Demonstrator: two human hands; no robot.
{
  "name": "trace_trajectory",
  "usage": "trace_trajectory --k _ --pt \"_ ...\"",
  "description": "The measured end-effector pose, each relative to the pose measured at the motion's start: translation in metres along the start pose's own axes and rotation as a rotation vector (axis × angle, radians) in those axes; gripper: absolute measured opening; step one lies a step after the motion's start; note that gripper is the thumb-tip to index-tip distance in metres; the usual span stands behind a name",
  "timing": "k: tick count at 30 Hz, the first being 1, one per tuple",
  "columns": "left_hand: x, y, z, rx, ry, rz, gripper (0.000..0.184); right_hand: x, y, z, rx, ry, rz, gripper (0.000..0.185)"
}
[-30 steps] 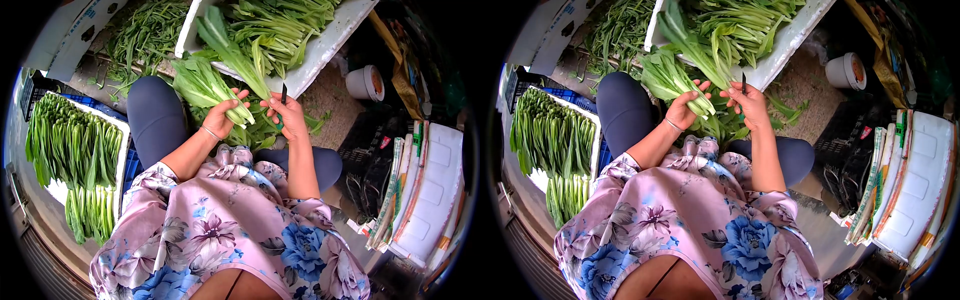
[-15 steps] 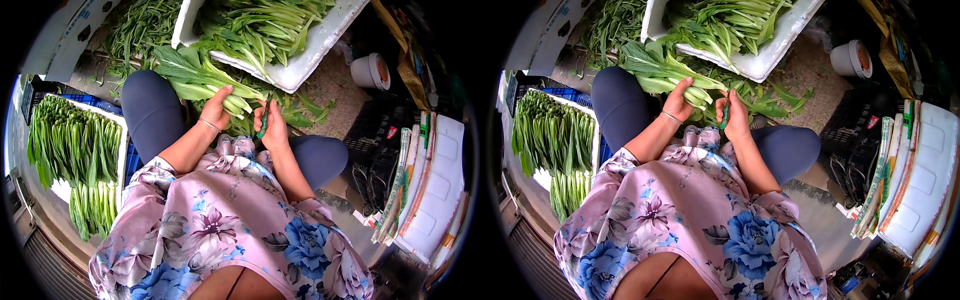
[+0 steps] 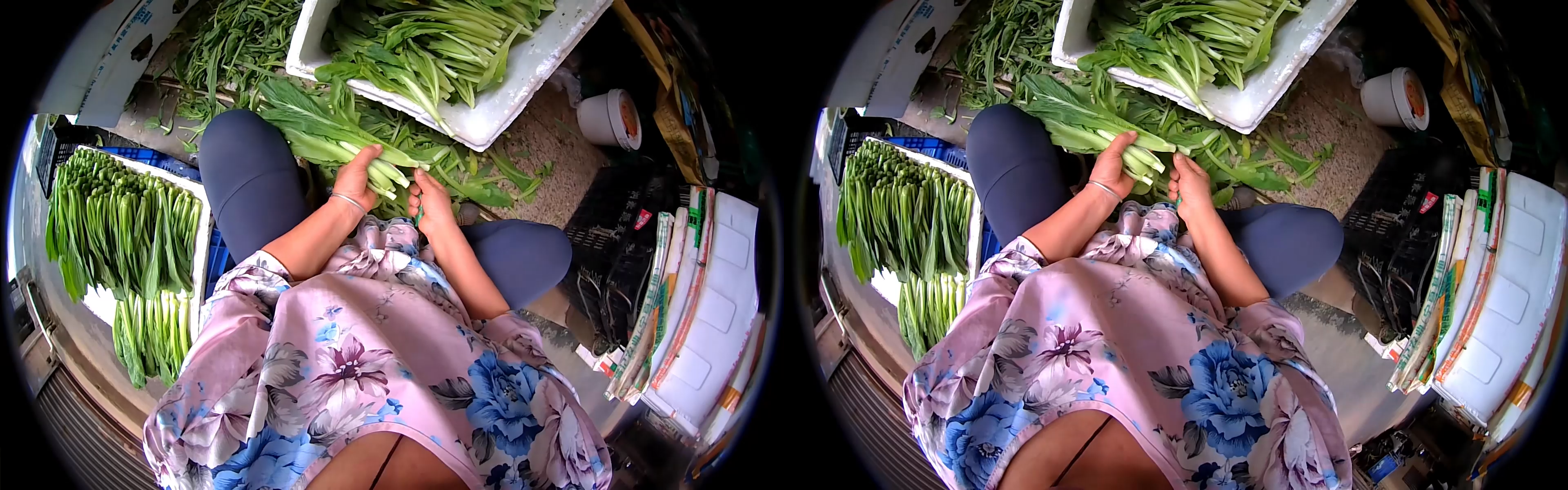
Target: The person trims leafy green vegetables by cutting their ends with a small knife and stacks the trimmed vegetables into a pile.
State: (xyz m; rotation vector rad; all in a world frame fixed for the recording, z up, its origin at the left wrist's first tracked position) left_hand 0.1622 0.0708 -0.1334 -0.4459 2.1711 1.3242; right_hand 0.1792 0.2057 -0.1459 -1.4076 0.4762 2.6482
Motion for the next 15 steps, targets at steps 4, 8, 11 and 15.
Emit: trace_trajectory --k 4,8,11,15 --pt "0.002 0.001 -0.007 -0.057 0.027 0.007 0.022 0.017 -0.033 -0.031 0.211 0.322 -0.153 0.03" --pt "0.005 -0.003 -0.004 -0.05 0.027 0.036 0.027 0.001 -0.017 0.029 0.131 -0.198 -0.192 0.043" --pt "0.008 -0.002 0.001 -0.033 -0.002 0.074 0.031 0.015 -0.011 0.06 0.179 -0.256 -0.149 0.045" --pt "0.004 0.004 -0.003 -0.064 -0.016 0.117 0.033 0.04 -0.005 0.078 0.242 -0.199 -0.065 0.031"
Point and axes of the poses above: each hand's wrist, its own x-axis towards the middle knuckle, its own y-axis out of the palm, z = x × y, the point moved 7 cm from there along x, towards the middle knuckle, and after that the axes turned 5 degrees about y, right-handed, at the moved point
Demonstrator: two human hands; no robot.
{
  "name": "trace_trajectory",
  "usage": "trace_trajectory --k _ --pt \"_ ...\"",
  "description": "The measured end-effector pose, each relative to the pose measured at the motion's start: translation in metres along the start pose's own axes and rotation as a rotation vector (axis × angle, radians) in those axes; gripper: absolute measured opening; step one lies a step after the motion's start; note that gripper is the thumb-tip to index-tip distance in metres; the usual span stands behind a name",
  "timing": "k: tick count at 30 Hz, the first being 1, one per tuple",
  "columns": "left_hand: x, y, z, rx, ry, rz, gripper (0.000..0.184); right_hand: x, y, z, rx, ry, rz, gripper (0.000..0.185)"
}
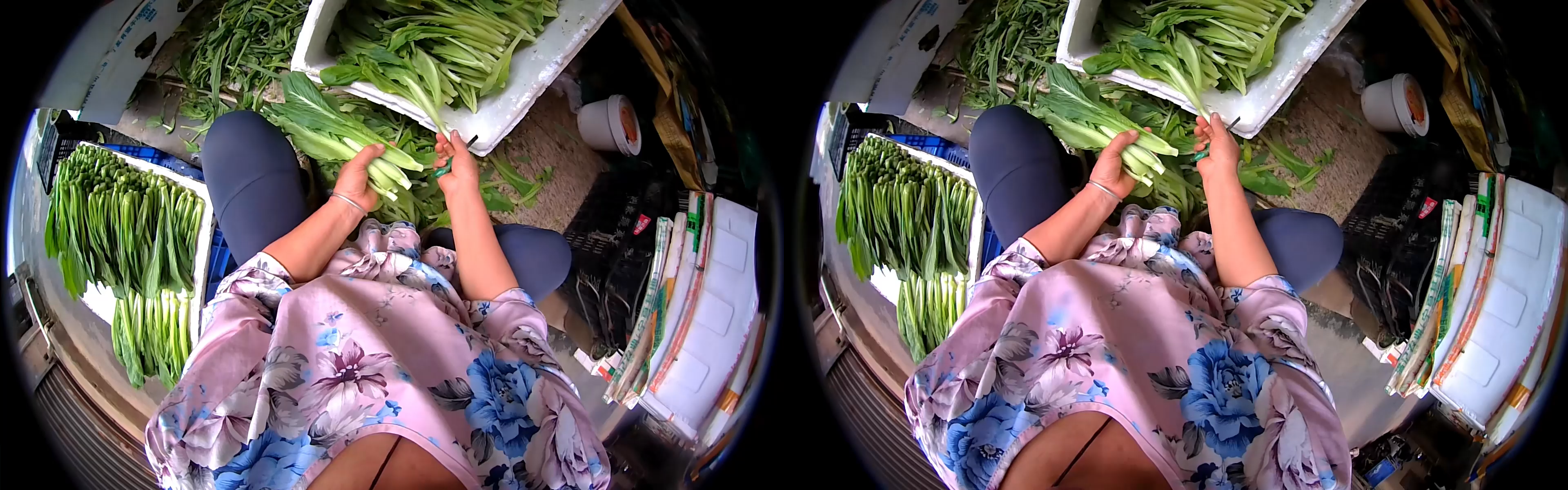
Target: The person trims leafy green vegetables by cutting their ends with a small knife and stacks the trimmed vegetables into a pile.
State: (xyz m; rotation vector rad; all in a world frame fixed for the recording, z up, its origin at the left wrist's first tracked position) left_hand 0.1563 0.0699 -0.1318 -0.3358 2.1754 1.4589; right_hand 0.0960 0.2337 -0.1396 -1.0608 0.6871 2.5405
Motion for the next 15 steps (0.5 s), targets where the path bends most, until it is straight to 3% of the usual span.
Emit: trace_trajectory --k 2,5,10,15 --pt "-0.001 0.003 -0.003 -0.016 -0.001 0.024 0.034 0.003 0.001 0.002 0.035 -0.013 0.096 0.016" --pt "0.001 0.007 -0.002 -0.053 -0.033 0.068 0.037 -0.025 0.006 0.01 -0.148 -0.195 0.121 0.016" --pt "-0.006 0.027 -0.006 -0.099 0.039 0.207 0.039 -0.054 0.001 0.01 -0.285 -0.242 0.204 0.017" --pt "-0.006 0.029 -0.006 -0.15 -0.037 0.249 0.039 -0.068 0.0 0.003 -0.443 -0.287 0.218 0.019"
Point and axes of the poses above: each hand's wrist, its own x-axis towards the middle knuckle, its own y-axis out of the palm, z = x × y, the point moved 7 cm from there along x, towards the middle knuckle, and after that the axes turned 5 degrees about y, right-handed, at the moved point
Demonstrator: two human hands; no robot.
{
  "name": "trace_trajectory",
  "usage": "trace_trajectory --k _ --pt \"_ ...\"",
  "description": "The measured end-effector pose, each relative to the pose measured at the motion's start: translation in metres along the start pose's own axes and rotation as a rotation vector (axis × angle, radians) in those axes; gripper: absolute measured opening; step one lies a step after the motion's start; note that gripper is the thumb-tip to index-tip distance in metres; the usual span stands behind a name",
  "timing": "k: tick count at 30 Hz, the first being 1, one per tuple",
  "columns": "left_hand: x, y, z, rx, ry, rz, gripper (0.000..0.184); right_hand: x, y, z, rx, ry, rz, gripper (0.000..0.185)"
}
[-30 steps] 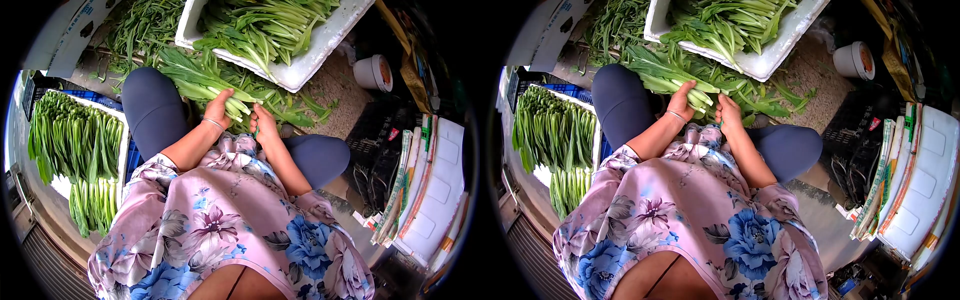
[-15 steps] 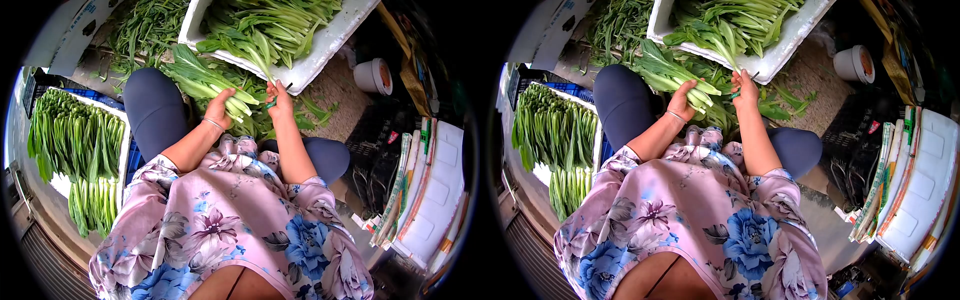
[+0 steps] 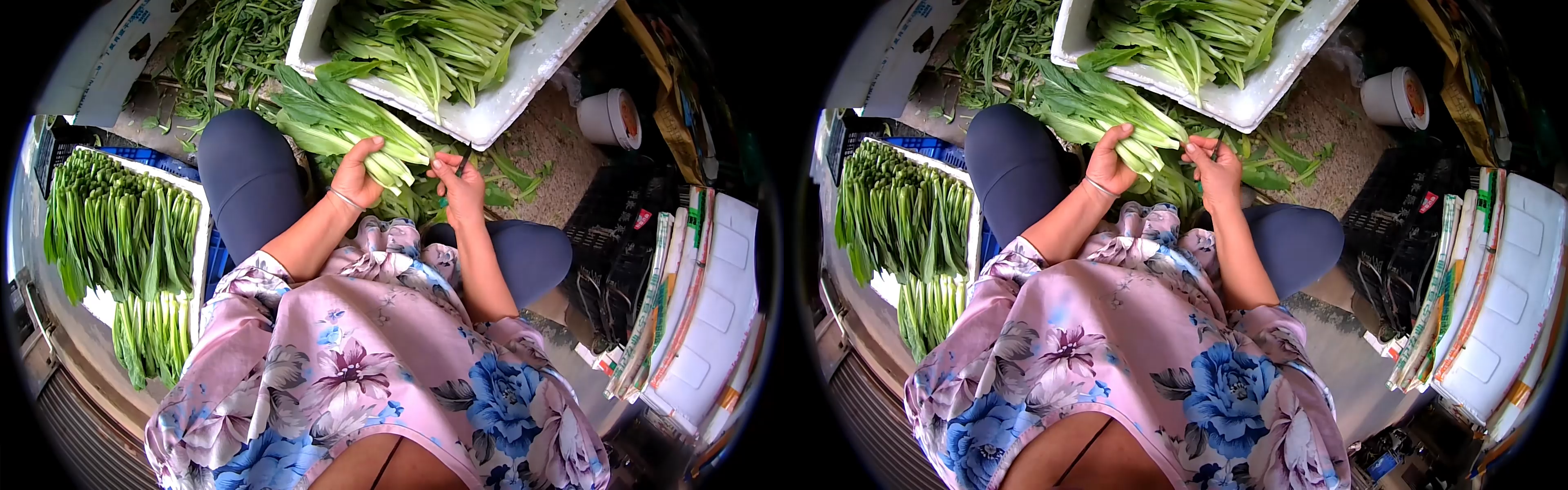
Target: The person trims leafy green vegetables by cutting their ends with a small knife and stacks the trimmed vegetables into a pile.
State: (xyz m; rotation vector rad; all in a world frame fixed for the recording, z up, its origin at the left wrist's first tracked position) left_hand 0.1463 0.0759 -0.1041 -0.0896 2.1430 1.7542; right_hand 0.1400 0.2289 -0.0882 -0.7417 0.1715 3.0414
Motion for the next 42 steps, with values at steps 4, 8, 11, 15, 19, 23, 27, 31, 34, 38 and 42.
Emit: trace_trajectory --k 4,8,11,15,19,23,27,31,34,38,42 --pt "0.0 -0.002 -0.002 -0.022 -0.005 -0.015 0.037 -0.014 0.001 -0.01 0.121 0.023 -0.103 0.03" --pt "-0.002 0.005 -0.006 -0.085 -0.003 -0.007 0.038 -0.038 0.032 -0.03 0.57 0.26 0.194 0.05" --pt "-0.001 -0.003 0.0 -0.052 -0.027 0.009 0.044 -0.041 0.046 -0.02 0.578 0.266 0.191 0.042" --pt "-0.005 0.008 0.008 -0.035 -0.188 0.182 0.039 -0.026 0.05 -0.018 0.631 0.262 0.153 0.025" --pt "-0.004 -0.002 0.006 0.017 -0.086 0.034 0.037 -0.023 0.039 -0.029 0.462 0.267 -0.028 0.02" --pt "0.0 -0.02 0.004 0.033 -0.001 -0.117 0.032 -0.022 0.02 -0.054 0.285 0.364 -0.146 0.022" --pt "0.0 -0.023 0.003 0.028 0.002 -0.184 0.027 -0.019 0.004 -0.059 0.32 0.477 -0.203 0.032" --pt "-0.002 -0.027 0.005 0.066 -0.029 -0.236 0.026 -0.006 0.011 -0.028 0.135 0.366 -0.146 0.039" --pt "-0.001 -0.024 0.005 0.056 -0.041 -0.182 0.026 0.003 0.022 -0.022 -0.023 0.343 -0.04 0.033" --pt "0.002 -0.035 0.005 0.035 -0.043 -0.206 0.025 0.013 0.024 -0.022 0.005 0.268 -0.001 0.023" --pt "0.001 -0.038 0.005 0.072 -0.047 -0.235 0.026 0.025 0.019 -0.012 -0.2 0.05 -0.025 0.02"
Point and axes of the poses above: each hand's wrist, its own x-axis towards the middle knuckle, its own y-axis out of the palm, z = x × y, the point moved 7 cm from there along x, towards the middle knuckle, and after that the axes turned 5 degrees about y, right-handed, at the moved point
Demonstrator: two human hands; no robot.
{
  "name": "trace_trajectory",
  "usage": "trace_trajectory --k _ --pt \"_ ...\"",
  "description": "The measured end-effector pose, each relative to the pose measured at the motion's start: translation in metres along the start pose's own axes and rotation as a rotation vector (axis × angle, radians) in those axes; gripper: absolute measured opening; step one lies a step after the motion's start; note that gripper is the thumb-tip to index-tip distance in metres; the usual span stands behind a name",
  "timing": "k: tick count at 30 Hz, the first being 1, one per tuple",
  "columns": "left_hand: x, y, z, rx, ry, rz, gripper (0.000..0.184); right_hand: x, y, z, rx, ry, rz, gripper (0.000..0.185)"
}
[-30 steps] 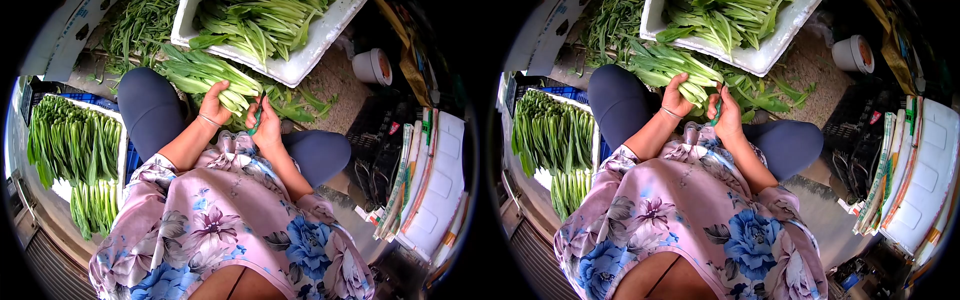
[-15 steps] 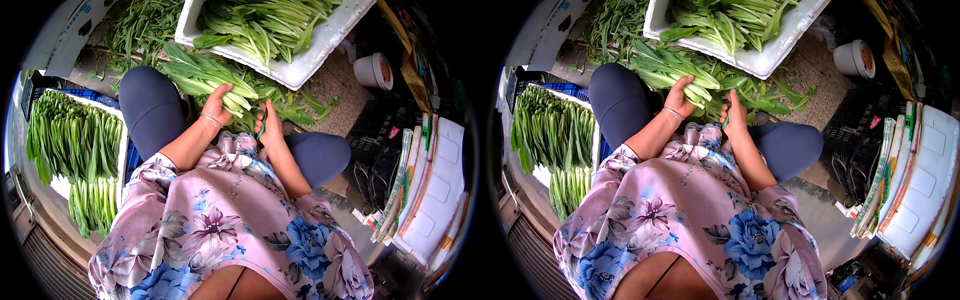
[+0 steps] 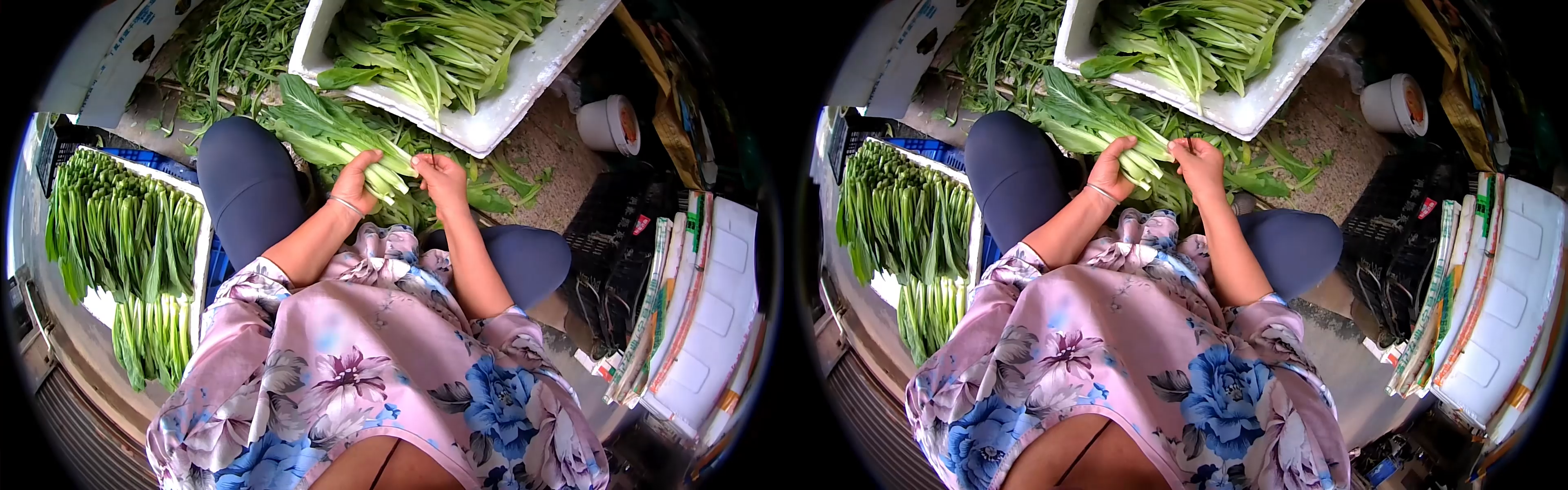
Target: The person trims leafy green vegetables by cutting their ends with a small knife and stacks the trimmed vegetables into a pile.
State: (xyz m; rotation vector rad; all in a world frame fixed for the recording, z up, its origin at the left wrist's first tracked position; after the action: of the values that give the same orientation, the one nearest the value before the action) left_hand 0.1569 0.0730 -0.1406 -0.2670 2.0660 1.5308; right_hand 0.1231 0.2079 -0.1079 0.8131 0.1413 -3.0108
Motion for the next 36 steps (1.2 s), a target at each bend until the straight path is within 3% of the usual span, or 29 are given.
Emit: trace_trajectory --k 2,4,11,13,18,22,25,30,34,36 --pt "0.0 0.001 0.001 -0.009 0.021 -0.017 0.025 0.01 -0.004 -0.007 -0.046 -0.043 -0.025 0.018" --pt "-0.001 0.001 -0.003 -0.021 0.05 -0.036 0.025 0.019 -0.02 -0.007 -0.311 -0.189 -0.221 0.021" --pt "-0.007 0.006 -0.003 -0.037 0.005 -0.05 0.025 0.019 -0.03 0.016 -0.424 -0.09 -0.306 0.029" --pt "-0.006 0.005 -0.003 -0.025 0.014 -0.045 0.026 0.031 -0.039 0.029 -0.423 -0.225 -0.463 0.034" --pt "-0.003 0.01 -0.007 -0.074 0.05 0.061 0.03 0.068 -0.028 0.03 -0.502 -0.204 -0.35 0.033" --pt "-0.006 0.012 -0.013 -0.099 0.077 0.062 0.029 0.059 -0.027 0.027 -0.348 -0.19 -0.333 0.028" --pt "-0.007 0.016 -0.011 -0.095 0.056 0.088 0.034 0.03 -0.023 0.036 -0.357 -0.429 -0.276 0.024" --pt "-0.01 0.031 -0.008 -0.112 -0.019 0.309 0.046 -0.006 -0.016 0.036 -0.384 -0.414 -0.181 0.02" --pt "-0.007 0.027 -0.004 -0.151 -0.023 0.226 0.042 -0.018 -0.011 0.04 -0.438 -0.49 -0.156 0.018" --pt "-0.005 0.024 -0.007 -0.172 0.006 0.219 0.04 -0.018 -0.009 0.03 -0.278 -0.396 -0.125 0.02"
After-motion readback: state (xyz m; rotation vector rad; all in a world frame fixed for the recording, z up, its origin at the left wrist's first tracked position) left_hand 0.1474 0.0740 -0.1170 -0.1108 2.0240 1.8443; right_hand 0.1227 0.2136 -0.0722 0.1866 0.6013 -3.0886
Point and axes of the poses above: each hand's wrist, its own x-axis towards the middle knuckle, its own y-axis out of the palm, z = x × y, the point moved 7 cm from there along x, towards the middle knuckle, and after that the axes turned 5 degrees about y, right-handed, at the moved point
